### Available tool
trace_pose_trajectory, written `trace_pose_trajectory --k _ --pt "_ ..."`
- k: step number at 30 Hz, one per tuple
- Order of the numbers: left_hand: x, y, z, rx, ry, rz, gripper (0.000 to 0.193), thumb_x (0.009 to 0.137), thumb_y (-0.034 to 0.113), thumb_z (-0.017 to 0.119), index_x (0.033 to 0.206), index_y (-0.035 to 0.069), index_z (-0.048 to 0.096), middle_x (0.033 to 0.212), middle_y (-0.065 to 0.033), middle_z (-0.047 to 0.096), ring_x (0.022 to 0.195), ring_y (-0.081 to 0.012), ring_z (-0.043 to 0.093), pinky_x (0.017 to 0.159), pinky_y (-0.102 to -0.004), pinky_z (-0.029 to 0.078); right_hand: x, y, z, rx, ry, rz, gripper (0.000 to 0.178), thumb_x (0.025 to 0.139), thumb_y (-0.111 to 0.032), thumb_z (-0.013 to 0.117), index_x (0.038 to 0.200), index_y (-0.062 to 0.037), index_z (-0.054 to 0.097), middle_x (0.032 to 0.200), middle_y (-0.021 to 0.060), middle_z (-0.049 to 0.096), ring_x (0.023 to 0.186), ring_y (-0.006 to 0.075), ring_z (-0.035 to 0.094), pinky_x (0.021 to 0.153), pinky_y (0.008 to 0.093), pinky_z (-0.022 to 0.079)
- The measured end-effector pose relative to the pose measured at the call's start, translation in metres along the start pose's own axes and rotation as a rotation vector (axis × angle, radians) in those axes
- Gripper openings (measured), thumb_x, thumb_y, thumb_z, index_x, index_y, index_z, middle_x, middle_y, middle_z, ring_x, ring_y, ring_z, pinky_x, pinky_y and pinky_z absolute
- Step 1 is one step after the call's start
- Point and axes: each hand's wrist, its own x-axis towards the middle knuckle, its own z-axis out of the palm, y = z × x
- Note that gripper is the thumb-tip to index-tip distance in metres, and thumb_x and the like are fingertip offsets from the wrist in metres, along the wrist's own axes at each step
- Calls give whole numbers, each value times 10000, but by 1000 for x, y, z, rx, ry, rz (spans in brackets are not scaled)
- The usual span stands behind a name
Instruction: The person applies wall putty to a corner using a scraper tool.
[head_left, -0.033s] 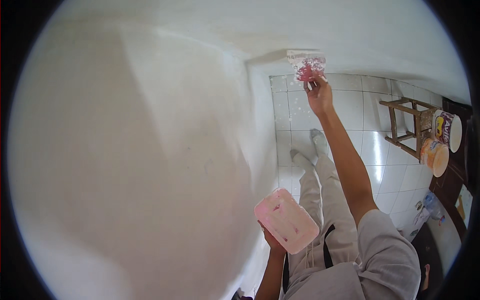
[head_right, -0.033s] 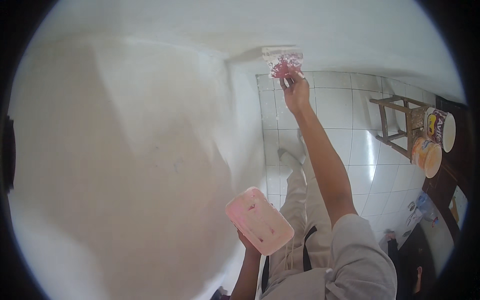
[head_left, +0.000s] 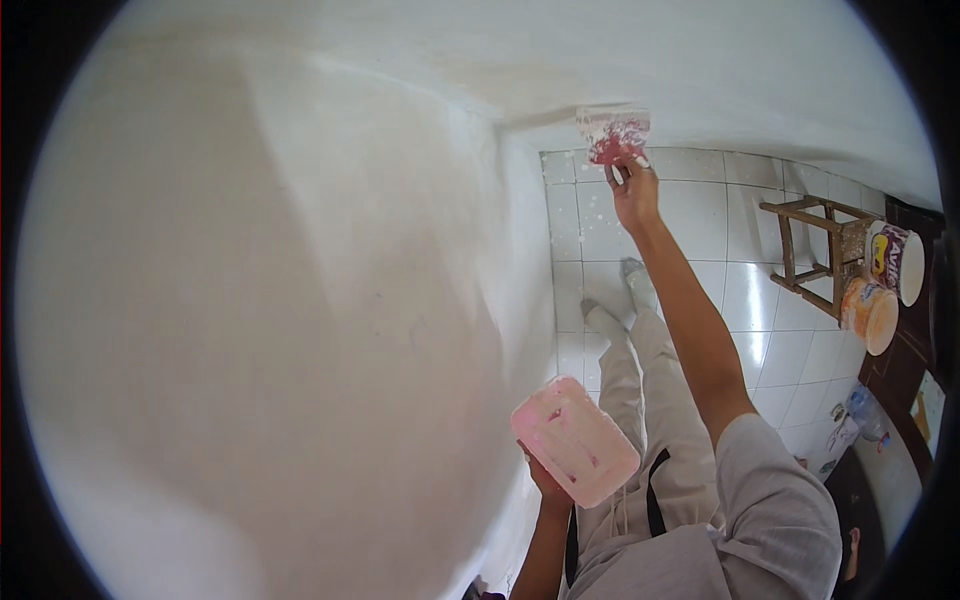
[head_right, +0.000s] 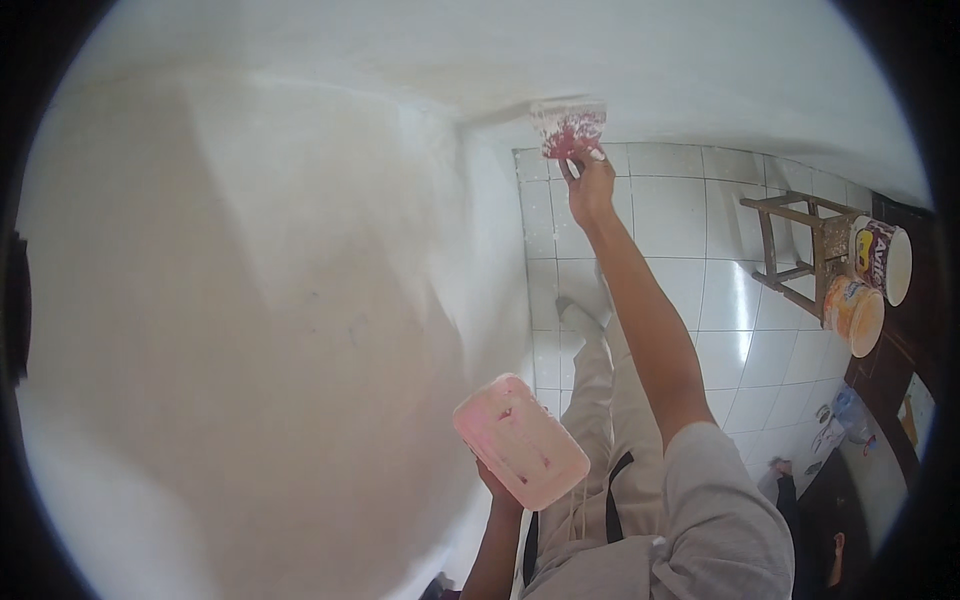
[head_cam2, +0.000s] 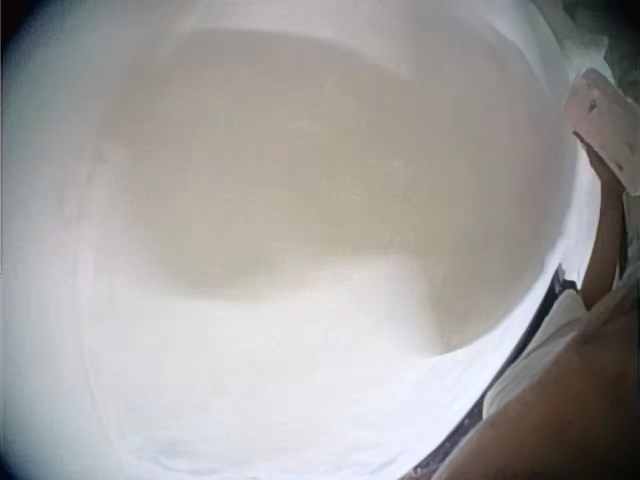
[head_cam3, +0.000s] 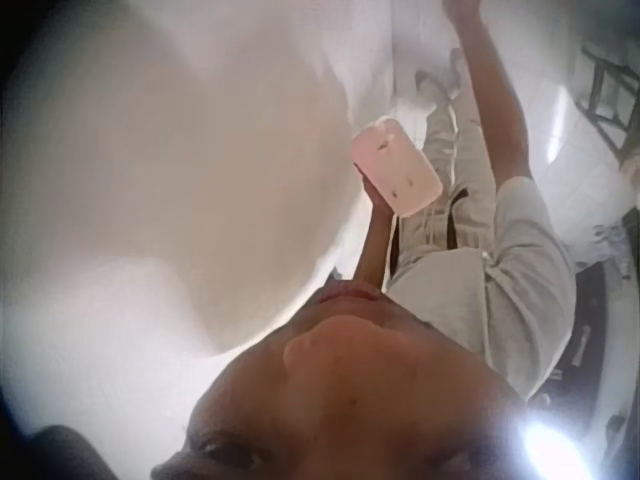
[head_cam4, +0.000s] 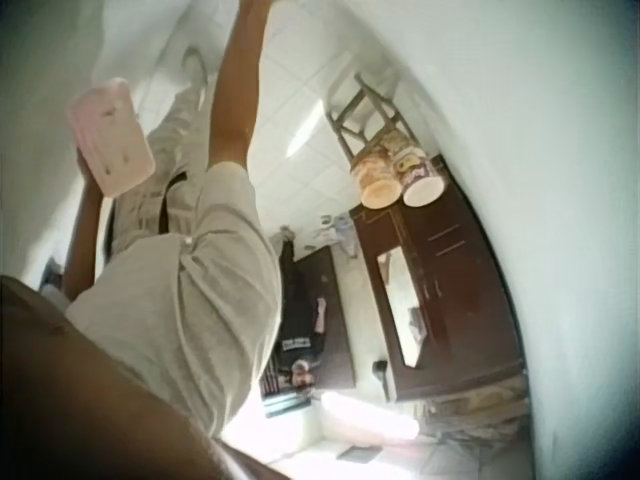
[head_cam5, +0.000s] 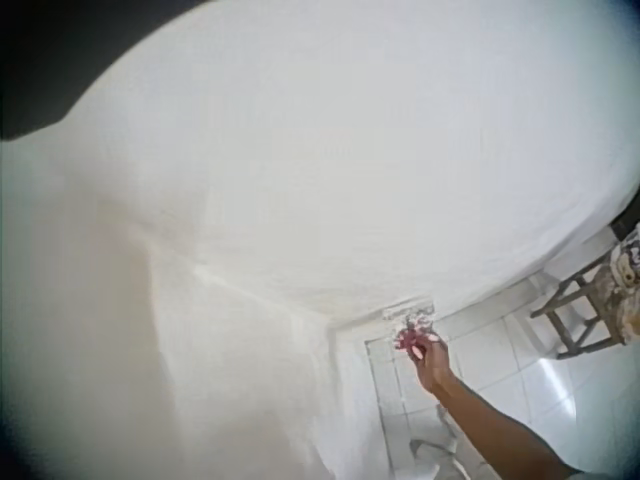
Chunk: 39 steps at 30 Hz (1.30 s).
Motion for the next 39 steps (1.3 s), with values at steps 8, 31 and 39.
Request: trace_pose_trajectory --k 8,31,39 --pt "4 -3 -11 -46 -59 -21 652 939 610 382 1394 143 391 1346 -70 488 1212 -289 487 1003 -481 430 72 56 13 -16 295 28 183 848 82 428 955 13 559 863 138 609 749 207 600 682 336 537" --pt "-8 8 -1 -46 -71 31 665 934 634 355 1375 141 416 1312 -68 510 1187 -290 505 978 -489 447 96 -24 37 161 162 283 239 873 -8 444 1044 151 497 1046 244 598 966 320 610 697 284 564" --pt "-7 2 14 -23 -97 36 675 930 641 356 1391 149 399 1328 -69 500 1195 -295 504 974 -490 454 16 -14 -11 -33 228 -23 157 896 -100 503 1024 -14 538 990 78 578 903 209 579 800 332 505"
